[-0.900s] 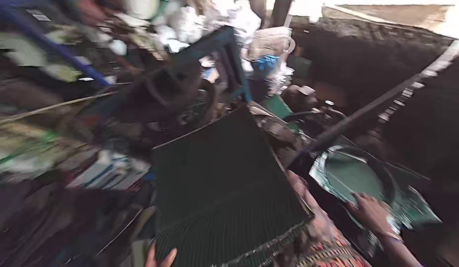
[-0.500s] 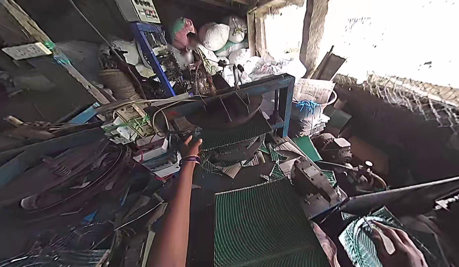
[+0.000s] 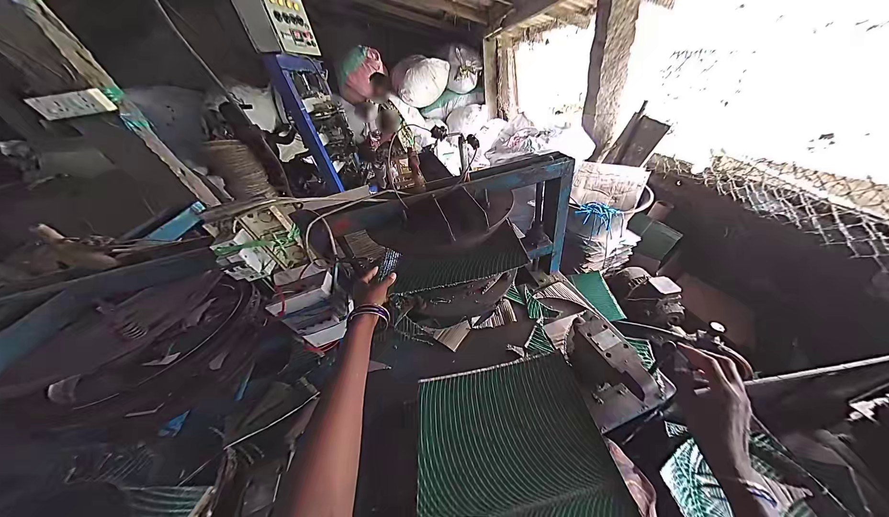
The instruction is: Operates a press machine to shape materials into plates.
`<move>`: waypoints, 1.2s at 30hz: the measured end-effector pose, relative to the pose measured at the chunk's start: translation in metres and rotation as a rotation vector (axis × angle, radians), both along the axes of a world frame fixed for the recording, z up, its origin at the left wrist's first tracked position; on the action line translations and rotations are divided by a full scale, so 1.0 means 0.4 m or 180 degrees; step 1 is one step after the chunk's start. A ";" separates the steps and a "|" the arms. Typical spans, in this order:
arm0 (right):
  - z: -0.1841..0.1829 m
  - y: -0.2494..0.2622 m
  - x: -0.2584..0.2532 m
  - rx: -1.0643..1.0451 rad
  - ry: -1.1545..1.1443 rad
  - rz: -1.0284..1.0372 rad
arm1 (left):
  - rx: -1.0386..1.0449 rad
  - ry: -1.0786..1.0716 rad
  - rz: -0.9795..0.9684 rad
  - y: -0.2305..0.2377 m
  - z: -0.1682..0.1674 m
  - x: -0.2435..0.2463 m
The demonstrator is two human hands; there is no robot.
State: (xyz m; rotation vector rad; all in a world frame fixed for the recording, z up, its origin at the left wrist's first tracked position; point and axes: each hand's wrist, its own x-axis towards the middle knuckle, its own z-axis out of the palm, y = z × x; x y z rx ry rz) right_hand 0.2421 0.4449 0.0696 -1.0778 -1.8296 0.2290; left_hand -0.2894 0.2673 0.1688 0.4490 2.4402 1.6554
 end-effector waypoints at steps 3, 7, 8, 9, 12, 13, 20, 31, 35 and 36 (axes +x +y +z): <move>0.029 0.045 -0.054 -0.0254 -0.0171 0.0069 | -0.0121 0.0091 -0.0049 0.006 0.002 -0.011; 0.010 0.128 -0.144 -0.0320 -0.0286 -0.0034 | 0.0473 -0.0157 0.0192 -0.017 0.005 0.046; -0.001 0.152 -0.168 -0.0210 -0.0402 -0.0135 | 0.0751 -0.0309 0.0284 -0.037 -0.007 0.087; -0.008 0.178 -0.191 -0.0177 -0.0646 -0.0124 | 0.0963 -0.0422 0.0306 -0.065 -0.028 0.143; -0.003 0.205 -0.242 -0.0415 -0.1121 -0.0017 | 0.0733 -0.0005 -0.0318 -0.152 -0.199 0.338; -0.004 0.207 -0.236 -0.0431 -0.1162 -0.0043 | 0.0450 0.0343 -0.0734 -0.175 -0.291 0.401; -0.008 0.206 -0.239 -0.0549 -0.1242 -0.0137 | -0.1725 0.1868 -0.1439 -0.229 -0.559 0.581; -0.022 0.203 -0.243 -0.0485 -0.1109 -0.0222 | -0.1679 0.1754 -0.1335 -0.226 -0.557 0.576; -0.004 0.195 -0.250 -0.0636 -0.1166 -0.0203 | -0.1741 0.1729 -0.1323 -0.221 -0.546 0.572; -0.003 0.188 -0.240 -0.0702 -0.1141 -0.0185 | -0.1734 0.1694 -0.1346 -0.224 -0.547 0.578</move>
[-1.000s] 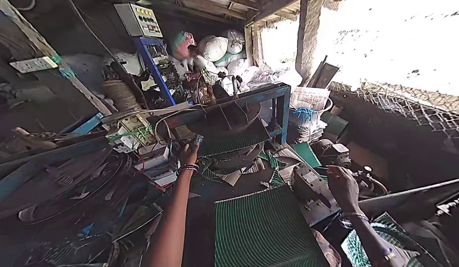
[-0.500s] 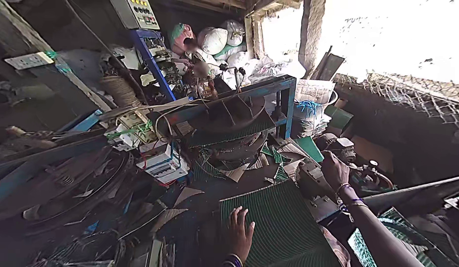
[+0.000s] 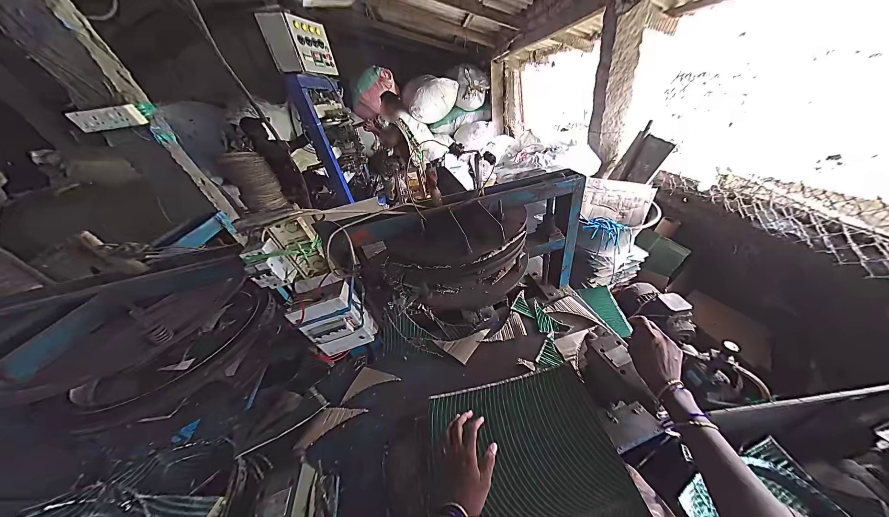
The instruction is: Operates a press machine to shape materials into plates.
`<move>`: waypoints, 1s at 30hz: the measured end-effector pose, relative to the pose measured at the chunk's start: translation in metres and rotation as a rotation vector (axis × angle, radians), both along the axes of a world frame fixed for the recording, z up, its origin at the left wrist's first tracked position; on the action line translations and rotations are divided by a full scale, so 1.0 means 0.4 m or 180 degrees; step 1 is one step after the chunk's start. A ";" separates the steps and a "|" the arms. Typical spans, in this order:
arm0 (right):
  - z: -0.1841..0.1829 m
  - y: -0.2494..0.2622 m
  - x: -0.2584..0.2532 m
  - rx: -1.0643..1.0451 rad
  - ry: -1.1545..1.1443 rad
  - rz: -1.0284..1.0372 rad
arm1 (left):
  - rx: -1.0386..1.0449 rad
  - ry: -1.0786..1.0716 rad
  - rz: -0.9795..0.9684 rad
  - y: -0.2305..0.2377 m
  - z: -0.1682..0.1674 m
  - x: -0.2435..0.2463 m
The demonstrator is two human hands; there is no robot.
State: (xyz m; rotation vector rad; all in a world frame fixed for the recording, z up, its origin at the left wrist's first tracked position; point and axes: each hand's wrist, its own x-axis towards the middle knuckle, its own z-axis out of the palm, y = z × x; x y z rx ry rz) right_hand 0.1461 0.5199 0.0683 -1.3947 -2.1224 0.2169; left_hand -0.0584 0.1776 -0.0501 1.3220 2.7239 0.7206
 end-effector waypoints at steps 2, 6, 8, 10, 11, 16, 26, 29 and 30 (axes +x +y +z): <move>0.009 -0.022 0.038 -0.0050 0.0205 -0.0063 | -0.0028 -0.0058 -0.0006 -0.002 0.001 0.002; 0.036 -0.058 0.108 0.0300 0.0764 -0.0288 | -0.0026 -0.0103 0.0033 0.006 0.001 -0.005; 0.016 -0.026 0.071 0.0285 0.0568 -0.0170 | -0.0083 -0.0097 0.0025 -0.001 -0.001 -0.002; -0.003 0.033 0.005 0.0161 0.0093 -0.0055 | -0.0091 -0.0073 0.0024 0.004 0.004 -0.002; -0.003 0.042 -0.018 0.0097 -0.0122 -0.0065 | -0.0086 -0.0064 0.0024 0.003 0.007 -0.004; 0.027 0.032 -0.014 -0.0306 -0.0271 -0.0046 | -0.0168 -0.0158 0.0017 0.004 0.013 0.002; -0.064 -0.143 0.246 0.0044 0.1498 -0.0202 | 0.1444 -0.1479 -0.0209 -0.052 0.048 -0.057; -0.051 -0.147 0.237 -0.0064 0.1606 -0.0124 | 0.1730 -0.1593 -0.0018 -0.116 0.075 -0.027; -0.053 -0.155 0.239 -0.0104 0.1641 -0.0110 | 0.1720 -0.1514 0.0144 -0.153 0.075 -0.003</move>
